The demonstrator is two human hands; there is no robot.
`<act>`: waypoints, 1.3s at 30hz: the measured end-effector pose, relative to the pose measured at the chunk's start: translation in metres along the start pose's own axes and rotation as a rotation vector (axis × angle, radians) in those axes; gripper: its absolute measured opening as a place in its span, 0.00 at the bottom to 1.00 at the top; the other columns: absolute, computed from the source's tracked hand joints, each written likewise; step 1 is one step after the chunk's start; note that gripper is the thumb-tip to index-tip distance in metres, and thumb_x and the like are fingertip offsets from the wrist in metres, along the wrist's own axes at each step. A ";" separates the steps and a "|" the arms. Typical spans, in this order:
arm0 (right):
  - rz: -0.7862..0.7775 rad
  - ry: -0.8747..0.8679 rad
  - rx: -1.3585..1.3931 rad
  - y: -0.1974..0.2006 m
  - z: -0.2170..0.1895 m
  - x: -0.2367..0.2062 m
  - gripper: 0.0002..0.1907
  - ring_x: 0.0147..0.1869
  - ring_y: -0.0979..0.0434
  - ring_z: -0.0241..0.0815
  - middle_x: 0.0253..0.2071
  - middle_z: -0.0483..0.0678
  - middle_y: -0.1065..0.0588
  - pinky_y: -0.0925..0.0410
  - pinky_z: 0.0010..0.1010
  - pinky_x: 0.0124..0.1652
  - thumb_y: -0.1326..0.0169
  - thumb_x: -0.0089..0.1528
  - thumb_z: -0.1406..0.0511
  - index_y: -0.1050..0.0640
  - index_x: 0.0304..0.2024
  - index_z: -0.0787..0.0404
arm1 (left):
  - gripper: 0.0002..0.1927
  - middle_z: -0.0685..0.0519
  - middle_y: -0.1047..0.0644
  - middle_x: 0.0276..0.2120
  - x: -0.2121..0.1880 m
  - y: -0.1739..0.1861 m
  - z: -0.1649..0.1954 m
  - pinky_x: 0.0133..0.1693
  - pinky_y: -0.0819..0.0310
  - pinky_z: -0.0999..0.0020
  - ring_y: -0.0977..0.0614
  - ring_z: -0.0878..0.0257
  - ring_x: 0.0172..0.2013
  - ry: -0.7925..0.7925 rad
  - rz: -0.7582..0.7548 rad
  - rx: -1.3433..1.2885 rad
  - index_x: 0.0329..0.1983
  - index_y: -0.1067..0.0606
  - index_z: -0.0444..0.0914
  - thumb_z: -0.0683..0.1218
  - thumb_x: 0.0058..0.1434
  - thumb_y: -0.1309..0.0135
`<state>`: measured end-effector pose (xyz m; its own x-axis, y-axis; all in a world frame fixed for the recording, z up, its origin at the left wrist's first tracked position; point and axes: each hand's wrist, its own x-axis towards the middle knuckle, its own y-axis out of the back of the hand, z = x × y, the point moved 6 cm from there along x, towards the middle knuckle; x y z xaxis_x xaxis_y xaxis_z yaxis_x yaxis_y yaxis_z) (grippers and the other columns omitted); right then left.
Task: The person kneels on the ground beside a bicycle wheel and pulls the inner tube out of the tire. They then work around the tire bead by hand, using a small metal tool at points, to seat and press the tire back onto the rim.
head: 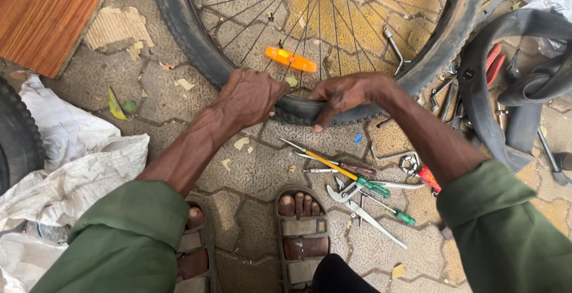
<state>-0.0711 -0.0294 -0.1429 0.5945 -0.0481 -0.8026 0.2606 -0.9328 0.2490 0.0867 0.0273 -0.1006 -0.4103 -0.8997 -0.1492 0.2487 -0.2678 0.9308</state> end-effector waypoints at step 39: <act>0.078 0.128 0.177 0.001 0.001 0.005 0.28 0.44 0.22 0.47 0.43 0.44 0.20 0.29 0.44 0.45 0.32 0.52 0.54 0.19 0.53 0.55 | 0.14 0.54 0.20 0.27 -0.006 0.008 -0.051 0.59 0.34 0.53 0.18 0.58 0.39 -0.052 -0.186 0.296 0.43 0.20 0.46 0.56 0.59 0.37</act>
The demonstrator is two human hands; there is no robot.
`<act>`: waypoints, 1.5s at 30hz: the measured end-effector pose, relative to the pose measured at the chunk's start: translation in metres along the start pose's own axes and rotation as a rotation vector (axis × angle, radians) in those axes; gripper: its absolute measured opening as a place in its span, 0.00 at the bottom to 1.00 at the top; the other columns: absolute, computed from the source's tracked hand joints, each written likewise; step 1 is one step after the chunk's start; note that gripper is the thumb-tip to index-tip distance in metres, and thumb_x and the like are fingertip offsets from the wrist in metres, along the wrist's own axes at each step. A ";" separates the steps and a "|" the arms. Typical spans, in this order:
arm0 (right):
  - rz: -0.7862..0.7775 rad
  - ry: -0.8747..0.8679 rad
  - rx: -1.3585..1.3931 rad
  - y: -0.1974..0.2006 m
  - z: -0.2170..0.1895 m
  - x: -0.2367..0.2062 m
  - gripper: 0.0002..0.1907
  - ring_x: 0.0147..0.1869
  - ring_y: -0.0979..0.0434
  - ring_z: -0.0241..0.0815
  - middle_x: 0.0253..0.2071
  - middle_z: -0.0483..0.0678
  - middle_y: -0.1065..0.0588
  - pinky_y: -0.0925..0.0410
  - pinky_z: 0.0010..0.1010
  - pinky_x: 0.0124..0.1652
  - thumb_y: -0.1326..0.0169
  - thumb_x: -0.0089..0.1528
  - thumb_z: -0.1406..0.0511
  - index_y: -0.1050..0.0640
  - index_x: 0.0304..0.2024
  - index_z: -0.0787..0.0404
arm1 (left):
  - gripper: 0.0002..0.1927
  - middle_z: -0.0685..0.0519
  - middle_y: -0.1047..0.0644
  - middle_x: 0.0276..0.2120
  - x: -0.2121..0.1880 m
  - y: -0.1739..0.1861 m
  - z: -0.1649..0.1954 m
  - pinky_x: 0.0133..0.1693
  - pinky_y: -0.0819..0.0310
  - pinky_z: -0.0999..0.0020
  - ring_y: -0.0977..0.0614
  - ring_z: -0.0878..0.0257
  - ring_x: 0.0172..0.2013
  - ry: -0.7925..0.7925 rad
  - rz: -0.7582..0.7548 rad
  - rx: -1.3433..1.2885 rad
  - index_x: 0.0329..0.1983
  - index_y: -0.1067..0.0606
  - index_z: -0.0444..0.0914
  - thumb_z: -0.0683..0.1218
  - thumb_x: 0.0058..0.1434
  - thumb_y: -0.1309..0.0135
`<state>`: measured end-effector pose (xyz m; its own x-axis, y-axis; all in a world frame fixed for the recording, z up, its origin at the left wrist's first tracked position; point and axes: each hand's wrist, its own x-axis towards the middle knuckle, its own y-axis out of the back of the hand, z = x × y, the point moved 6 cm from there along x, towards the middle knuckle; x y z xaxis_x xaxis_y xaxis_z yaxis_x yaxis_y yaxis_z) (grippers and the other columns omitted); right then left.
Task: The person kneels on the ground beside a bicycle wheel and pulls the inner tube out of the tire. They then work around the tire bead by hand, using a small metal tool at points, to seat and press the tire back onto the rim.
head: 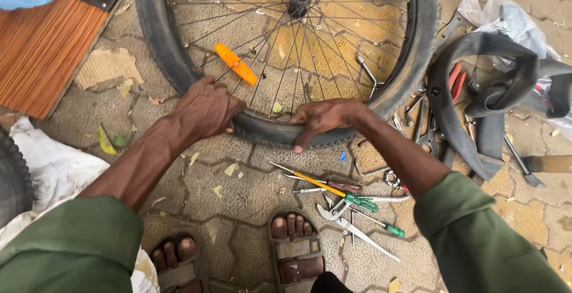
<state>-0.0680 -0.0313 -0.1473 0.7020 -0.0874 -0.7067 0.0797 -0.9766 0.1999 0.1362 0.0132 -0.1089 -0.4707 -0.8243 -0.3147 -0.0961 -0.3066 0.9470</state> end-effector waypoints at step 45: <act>0.051 0.096 0.040 -0.007 -0.010 -0.002 0.15 0.29 0.27 0.36 0.26 0.43 0.20 0.36 0.34 0.33 0.32 0.50 0.60 0.16 0.36 0.63 | 0.08 0.49 0.23 0.21 -0.008 0.015 0.004 0.55 0.30 0.49 0.17 0.53 0.30 -0.030 0.215 -0.100 0.33 0.22 0.41 0.49 0.56 0.38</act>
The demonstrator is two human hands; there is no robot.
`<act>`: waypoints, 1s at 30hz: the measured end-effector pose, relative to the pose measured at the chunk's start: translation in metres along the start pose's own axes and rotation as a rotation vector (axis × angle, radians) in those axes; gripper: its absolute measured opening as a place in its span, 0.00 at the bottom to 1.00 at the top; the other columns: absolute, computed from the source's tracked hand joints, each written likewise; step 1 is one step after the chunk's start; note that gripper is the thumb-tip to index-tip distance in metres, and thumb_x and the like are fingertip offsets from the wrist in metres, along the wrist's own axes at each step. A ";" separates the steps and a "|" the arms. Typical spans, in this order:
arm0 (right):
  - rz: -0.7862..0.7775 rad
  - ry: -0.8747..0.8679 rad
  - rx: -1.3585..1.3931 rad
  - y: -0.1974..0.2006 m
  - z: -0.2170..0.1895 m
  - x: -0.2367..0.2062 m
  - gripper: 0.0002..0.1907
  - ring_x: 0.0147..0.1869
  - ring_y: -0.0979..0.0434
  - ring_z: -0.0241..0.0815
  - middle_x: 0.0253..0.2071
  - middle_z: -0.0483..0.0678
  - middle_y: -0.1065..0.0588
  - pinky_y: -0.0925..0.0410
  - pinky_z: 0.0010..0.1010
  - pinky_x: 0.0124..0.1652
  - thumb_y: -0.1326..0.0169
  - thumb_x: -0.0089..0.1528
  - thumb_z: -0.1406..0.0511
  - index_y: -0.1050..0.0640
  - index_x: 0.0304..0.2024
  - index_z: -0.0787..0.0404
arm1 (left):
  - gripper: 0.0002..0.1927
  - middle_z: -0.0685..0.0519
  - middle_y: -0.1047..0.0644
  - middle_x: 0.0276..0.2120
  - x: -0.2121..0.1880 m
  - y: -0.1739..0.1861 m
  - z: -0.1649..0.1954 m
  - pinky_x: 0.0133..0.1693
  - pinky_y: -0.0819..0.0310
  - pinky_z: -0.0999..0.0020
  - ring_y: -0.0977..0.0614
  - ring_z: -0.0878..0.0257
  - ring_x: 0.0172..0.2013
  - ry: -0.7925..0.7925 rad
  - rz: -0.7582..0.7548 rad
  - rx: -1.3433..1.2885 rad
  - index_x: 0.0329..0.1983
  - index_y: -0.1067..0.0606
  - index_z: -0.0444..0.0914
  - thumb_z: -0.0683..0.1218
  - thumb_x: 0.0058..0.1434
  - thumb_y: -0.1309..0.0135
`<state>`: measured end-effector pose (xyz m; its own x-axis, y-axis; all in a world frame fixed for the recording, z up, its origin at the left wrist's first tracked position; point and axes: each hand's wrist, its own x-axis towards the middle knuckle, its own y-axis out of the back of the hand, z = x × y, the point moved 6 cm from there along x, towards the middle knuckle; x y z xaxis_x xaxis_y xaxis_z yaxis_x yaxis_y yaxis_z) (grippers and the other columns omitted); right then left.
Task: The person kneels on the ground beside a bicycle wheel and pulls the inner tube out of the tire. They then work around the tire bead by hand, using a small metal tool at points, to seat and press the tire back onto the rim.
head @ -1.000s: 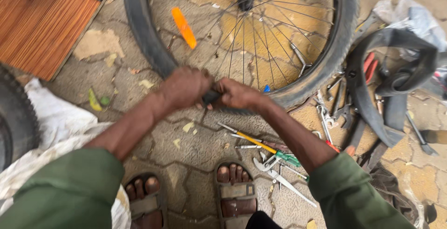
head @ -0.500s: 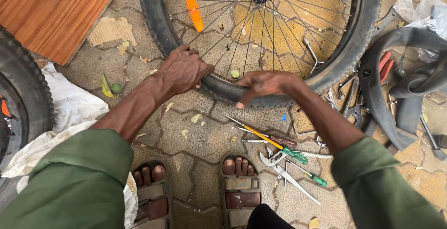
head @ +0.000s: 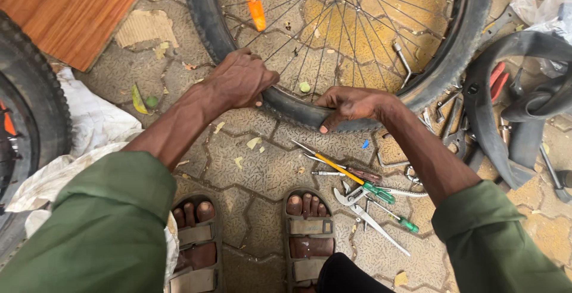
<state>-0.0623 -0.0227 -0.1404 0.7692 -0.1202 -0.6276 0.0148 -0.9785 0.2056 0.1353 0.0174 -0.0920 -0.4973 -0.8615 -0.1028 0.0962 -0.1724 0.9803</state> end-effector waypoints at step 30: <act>0.077 -0.147 -0.146 -0.008 -0.031 0.018 0.11 0.31 0.23 0.43 0.29 0.49 0.19 0.33 0.39 0.36 0.32 0.51 0.63 0.17 0.34 0.60 | 0.17 0.48 0.19 0.33 -0.012 0.002 0.005 0.56 0.33 0.50 0.20 0.53 0.43 0.011 0.028 0.040 0.43 0.23 0.39 0.50 0.54 0.36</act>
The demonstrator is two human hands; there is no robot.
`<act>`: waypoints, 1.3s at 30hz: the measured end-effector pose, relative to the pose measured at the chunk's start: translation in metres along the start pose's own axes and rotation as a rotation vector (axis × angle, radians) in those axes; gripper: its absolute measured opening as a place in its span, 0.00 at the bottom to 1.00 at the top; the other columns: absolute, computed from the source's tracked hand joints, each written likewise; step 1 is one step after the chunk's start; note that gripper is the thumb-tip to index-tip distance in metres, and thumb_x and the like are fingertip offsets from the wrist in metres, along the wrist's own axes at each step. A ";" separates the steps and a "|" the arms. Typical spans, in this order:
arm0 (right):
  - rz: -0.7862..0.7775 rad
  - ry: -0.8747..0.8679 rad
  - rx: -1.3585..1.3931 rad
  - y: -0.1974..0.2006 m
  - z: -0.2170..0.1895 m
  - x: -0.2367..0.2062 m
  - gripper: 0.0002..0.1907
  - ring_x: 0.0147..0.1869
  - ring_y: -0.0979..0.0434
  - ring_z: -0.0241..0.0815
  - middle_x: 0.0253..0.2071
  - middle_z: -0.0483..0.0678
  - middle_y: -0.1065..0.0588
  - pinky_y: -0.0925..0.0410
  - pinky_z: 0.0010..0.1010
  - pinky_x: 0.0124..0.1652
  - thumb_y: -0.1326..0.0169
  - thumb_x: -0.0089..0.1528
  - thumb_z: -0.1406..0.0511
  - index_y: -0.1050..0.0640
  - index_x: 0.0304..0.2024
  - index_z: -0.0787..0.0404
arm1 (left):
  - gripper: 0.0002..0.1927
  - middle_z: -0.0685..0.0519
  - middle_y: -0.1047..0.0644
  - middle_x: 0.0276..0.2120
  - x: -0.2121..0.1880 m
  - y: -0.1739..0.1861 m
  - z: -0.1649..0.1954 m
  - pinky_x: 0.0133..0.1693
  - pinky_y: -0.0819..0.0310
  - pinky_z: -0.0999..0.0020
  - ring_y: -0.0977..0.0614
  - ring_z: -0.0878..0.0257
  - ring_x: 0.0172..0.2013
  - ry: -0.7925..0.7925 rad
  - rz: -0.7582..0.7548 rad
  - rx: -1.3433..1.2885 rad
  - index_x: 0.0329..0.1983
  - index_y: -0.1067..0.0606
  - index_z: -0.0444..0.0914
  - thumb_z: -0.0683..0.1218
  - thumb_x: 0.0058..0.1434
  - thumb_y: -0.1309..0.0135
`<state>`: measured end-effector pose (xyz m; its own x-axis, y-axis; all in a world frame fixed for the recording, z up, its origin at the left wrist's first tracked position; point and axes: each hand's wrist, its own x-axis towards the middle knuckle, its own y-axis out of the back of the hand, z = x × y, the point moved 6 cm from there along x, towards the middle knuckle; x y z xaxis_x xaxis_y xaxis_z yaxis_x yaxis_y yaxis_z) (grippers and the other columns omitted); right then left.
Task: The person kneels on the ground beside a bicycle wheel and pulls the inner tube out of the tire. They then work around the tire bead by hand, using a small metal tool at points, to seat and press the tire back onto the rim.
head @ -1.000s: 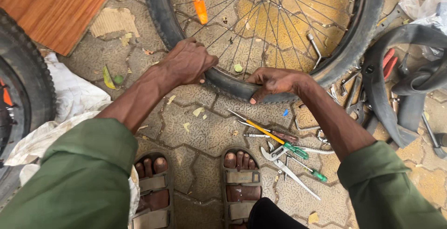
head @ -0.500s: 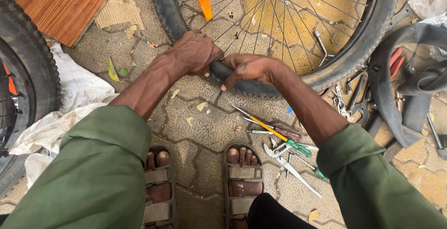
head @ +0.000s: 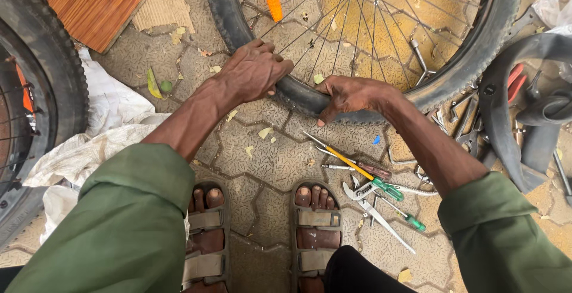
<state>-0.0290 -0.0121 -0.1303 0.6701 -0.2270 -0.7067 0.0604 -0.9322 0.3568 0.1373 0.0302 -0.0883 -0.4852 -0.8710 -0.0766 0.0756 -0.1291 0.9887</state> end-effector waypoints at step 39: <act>0.141 0.241 0.116 -0.009 -0.010 0.020 0.10 0.31 0.27 0.39 0.26 0.45 0.23 0.34 0.39 0.36 0.33 0.54 0.63 0.20 0.31 0.61 | 0.20 0.43 0.19 0.44 0.004 -0.034 0.020 0.54 0.31 0.53 0.19 0.51 0.47 0.066 0.005 0.067 0.49 0.23 0.35 0.51 0.58 0.35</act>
<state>-0.0085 -0.0056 -0.1411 0.8232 -0.2962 -0.4843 -0.1215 -0.9253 0.3594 0.1159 0.0405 -0.1193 -0.4263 -0.9012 -0.0781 0.0186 -0.0950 0.9953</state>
